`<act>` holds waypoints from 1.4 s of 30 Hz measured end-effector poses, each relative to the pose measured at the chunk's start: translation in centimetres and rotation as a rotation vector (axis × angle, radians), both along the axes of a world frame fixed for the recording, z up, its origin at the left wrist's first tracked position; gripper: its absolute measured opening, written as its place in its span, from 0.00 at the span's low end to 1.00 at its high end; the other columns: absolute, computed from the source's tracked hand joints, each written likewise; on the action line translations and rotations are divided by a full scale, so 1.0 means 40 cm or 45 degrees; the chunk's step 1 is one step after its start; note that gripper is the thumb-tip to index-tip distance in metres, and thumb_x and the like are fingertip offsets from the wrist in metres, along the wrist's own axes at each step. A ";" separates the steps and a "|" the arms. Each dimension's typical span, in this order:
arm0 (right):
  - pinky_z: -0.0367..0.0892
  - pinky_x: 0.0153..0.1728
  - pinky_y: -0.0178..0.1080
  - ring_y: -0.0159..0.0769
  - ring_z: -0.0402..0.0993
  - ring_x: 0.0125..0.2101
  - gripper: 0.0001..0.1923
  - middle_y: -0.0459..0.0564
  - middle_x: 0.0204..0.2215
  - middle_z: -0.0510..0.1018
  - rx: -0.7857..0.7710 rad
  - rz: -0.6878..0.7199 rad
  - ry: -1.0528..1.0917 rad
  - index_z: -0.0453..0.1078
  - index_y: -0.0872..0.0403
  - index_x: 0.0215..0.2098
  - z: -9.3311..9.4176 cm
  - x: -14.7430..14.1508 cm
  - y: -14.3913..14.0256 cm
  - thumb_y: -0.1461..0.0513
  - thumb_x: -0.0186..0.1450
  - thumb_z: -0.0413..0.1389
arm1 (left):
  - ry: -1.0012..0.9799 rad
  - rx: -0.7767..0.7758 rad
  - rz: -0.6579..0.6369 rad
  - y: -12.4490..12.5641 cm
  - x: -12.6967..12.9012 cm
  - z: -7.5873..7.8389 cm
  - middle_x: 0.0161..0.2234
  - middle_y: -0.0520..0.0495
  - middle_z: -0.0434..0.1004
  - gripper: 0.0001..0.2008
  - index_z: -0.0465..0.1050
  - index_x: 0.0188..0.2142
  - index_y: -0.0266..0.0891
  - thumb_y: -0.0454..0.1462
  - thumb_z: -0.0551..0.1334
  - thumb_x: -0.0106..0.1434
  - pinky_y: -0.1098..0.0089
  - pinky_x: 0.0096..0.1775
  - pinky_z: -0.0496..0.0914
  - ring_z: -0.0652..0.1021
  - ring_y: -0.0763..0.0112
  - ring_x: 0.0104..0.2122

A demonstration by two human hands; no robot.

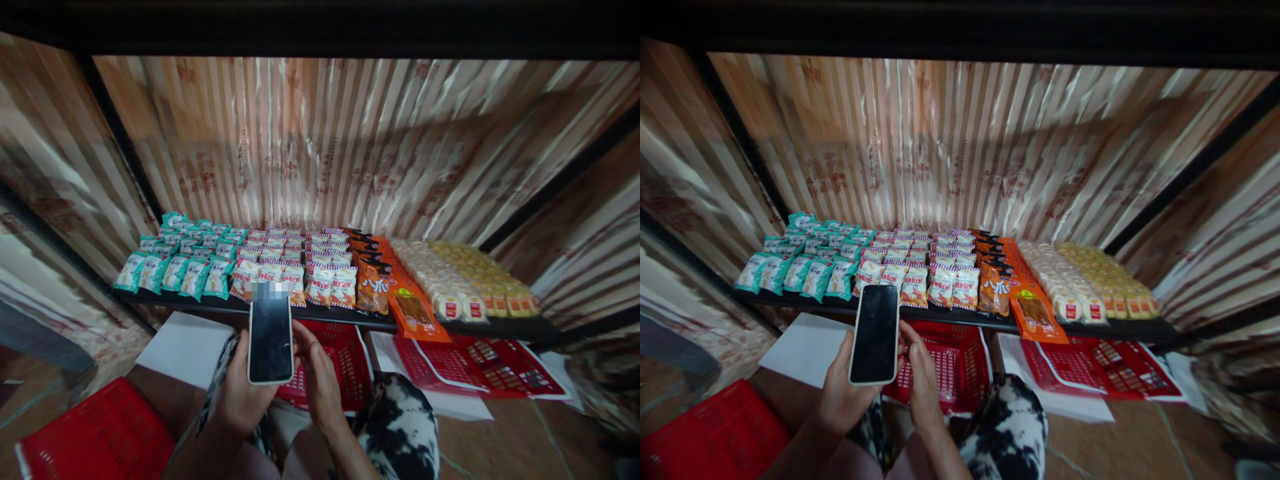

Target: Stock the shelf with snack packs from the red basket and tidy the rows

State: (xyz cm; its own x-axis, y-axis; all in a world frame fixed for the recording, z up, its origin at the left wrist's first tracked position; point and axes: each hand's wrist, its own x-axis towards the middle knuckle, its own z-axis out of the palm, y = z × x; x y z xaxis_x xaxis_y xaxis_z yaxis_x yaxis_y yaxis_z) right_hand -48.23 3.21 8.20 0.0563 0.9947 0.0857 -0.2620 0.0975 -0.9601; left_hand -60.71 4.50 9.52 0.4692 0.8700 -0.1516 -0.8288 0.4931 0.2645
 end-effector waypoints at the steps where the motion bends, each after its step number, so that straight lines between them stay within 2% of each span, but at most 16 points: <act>1: 0.58 0.57 0.45 0.42 0.62 0.56 0.23 0.47 0.54 0.70 -0.002 -0.001 0.003 0.66 0.47 0.54 0.000 0.000 -0.001 0.48 0.67 0.43 | 0.007 -0.009 -0.007 -0.001 0.001 0.002 0.39 0.42 0.80 0.23 0.78 0.40 0.36 0.47 0.49 0.67 0.61 0.49 0.68 0.79 0.63 0.40; 6: 0.59 0.56 0.45 0.43 0.62 0.56 0.24 0.48 0.54 0.70 -0.012 -0.024 0.028 0.66 0.47 0.53 0.006 -0.002 -0.007 0.48 0.66 0.45 | 0.011 -0.069 0.016 -0.002 0.009 0.003 0.39 0.40 0.80 0.24 0.78 0.40 0.34 0.47 0.47 0.67 0.58 0.49 0.67 0.79 0.61 0.38; 10: 0.61 0.54 0.45 0.43 0.63 0.55 0.24 0.48 0.53 0.70 -0.027 -0.068 0.038 0.67 0.47 0.53 0.011 -0.004 -0.011 0.47 0.65 0.45 | -0.021 -0.108 0.025 -0.002 0.016 0.008 0.38 0.42 0.80 0.23 0.78 0.39 0.35 0.47 0.49 0.67 0.62 0.45 0.69 0.79 0.62 0.38; 13: 0.61 0.54 0.44 0.43 0.65 0.54 0.24 0.49 0.53 0.71 -0.033 -0.108 0.037 0.68 0.48 0.52 0.012 -0.004 -0.013 0.47 0.65 0.47 | -0.008 -0.142 0.026 -0.004 0.018 0.012 0.37 0.42 0.80 0.22 0.78 0.39 0.35 0.47 0.50 0.67 0.61 0.45 0.68 0.79 0.62 0.38; 27: 0.62 0.51 0.41 0.41 0.68 0.49 0.21 0.49 0.49 0.74 -0.055 -0.135 0.107 0.69 0.49 0.48 -0.010 -0.010 -0.011 0.48 0.64 0.49 | 0.048 -0.243 0.053 -0.009 0.019 0.004 0.35 0.43 0.81 0.20 0.78 0.37 0.36 0.47 0.53 0.65 0.58 0.47 0.68 0.79 0.63 0.36; 37: 0.63 0.49 0.41 0.42 0.69 0.48 0.22 0.50 0.46 0.76 -0.045 -0.251 -0.077 0.71 0.49 0.46 0.000 -0.005 -0.014 0.46 0.63 0.49 | 0.035 -0.217 0.085 -0.014 0.028 0.020 0.33 0.44 0.80 0.19 0.77 0.36 0.35 0.45 0.53 0.66 0.60 0.48 0.67 0.79 0.66 0.32; 42: 0.64 0.48 0.41 0.41 0.69 0.47 0.21 0.49 0.45 0.76 -0.021 -0.316 -0.178 0.72 0.49 0.45 0.010 -0.008 -0.016 0.46 0.63 0.49 | 0.042 -0.270 0.105 -0.016 0.029 0.027 0.33 0.44 0.80 0.18 0.77 0.35 0.35 0.45 0.54 0.65 0.63 0.47 0.68 0.78 0.67 0.32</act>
State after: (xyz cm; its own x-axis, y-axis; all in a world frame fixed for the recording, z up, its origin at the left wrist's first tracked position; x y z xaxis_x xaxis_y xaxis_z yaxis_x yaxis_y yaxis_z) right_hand -48.54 2.59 8.60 0.2867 0.9535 0.0933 -0.0972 0.1258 -0.9873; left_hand -59.53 3.85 10.61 0.3897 0.8521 -0.3495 -0.8611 0.4717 0.1898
